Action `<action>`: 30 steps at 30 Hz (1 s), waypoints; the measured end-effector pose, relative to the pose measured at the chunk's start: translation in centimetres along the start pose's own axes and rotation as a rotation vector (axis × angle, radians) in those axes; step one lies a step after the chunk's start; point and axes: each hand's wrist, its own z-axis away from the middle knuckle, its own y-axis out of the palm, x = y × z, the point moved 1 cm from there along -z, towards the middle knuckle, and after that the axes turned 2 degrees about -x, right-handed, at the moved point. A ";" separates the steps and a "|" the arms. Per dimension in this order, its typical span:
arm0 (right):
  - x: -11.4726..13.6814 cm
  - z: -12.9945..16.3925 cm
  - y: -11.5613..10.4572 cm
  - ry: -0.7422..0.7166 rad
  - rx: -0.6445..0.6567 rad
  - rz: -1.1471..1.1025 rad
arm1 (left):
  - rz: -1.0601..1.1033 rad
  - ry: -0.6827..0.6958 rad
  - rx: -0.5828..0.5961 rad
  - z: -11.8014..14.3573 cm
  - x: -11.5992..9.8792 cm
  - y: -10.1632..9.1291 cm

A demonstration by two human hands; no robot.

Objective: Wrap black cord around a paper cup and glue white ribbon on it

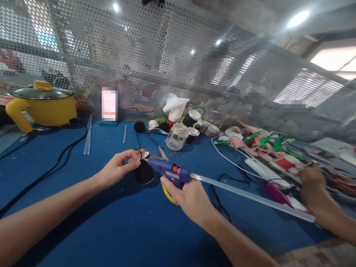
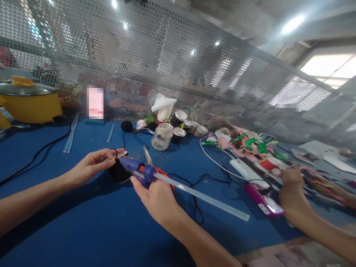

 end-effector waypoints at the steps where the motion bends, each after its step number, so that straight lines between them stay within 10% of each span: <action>1: 0.0 0.0 0.0 0.002 0.003 -0.007 | -0.001 0.001 0.001 0.0 0.0 0.0; 30: -0.4 -0.8 -0.6 0.114 0.055 -0.195 | 0.004 -0.017 0.027 0.0 0.0 -0.4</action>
